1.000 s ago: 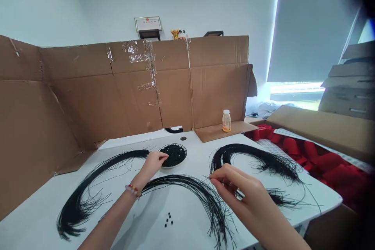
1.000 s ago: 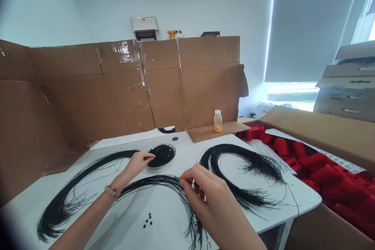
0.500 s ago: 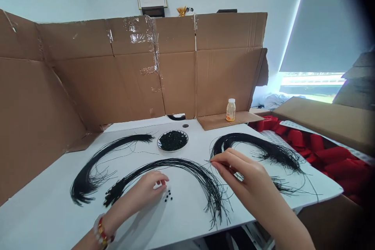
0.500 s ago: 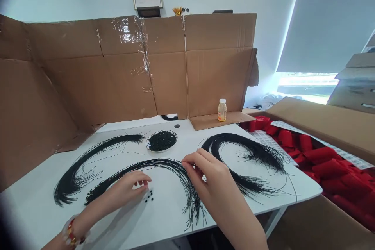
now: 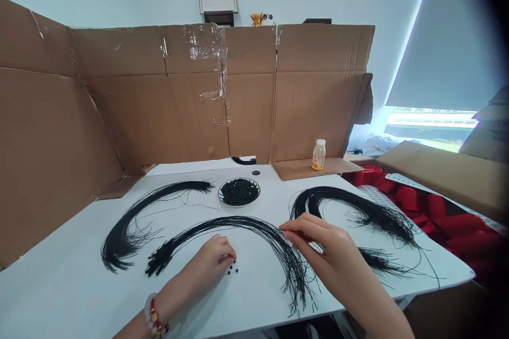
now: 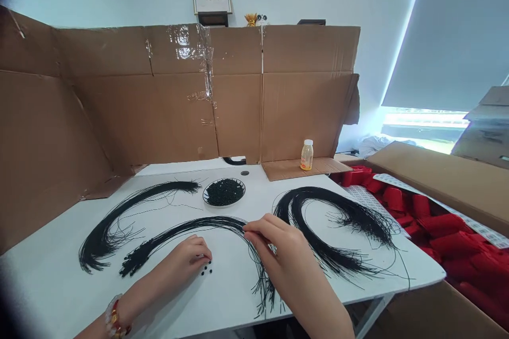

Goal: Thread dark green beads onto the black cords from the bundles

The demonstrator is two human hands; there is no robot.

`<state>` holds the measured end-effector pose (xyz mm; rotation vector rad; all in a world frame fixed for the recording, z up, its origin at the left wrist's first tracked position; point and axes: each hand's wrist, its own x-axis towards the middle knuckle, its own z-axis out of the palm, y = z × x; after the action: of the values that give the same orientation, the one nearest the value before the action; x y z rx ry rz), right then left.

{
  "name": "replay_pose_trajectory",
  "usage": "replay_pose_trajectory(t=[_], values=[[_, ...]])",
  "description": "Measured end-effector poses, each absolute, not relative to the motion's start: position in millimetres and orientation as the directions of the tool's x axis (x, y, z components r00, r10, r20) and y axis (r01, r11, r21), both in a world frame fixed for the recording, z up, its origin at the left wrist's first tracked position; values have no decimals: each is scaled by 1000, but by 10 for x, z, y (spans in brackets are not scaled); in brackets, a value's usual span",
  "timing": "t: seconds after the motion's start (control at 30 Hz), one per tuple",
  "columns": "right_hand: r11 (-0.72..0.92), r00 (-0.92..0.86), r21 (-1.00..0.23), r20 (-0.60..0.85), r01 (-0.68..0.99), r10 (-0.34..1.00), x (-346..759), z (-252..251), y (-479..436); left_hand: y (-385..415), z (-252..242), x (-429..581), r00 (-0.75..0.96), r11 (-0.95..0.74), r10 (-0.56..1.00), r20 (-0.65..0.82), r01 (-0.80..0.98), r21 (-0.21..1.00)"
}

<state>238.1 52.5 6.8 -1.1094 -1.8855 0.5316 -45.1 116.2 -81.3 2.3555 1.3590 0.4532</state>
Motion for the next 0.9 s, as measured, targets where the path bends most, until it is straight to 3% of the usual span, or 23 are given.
replay_pose_trajectory(t=[0.13,0.3,0.47,0.53,0.63,0.77,0.9], values=[[394,-158,-826,361,403,919,2310,21,592,1120,-785,-464,462,-440,883,85,747,498],[331,-123,-886,307,326,944,2240,22,626,1139,-791,-473,419,-398,904,90,743,538],[314,-128,-944,300,106,945,2166,68,627,1113,-548,-392,389,-377,912,131,666,644],[305,-114,-952,304,-7,946,2122,82,620,1021,-351,-274,362,-354,918,161,567,744],[304,-104,-943,319,-139,942,2053,85,592,822,-64,-26,191,-259,958,214,256,931],[340,-95,-908,372,-246,923,1970,67,536,614,111,244,60,-209,976,210,-9,978],[423,-63,-885,441,-193,895,1920,59,492,556,88,302,8,-209,978,211,-98,973]])
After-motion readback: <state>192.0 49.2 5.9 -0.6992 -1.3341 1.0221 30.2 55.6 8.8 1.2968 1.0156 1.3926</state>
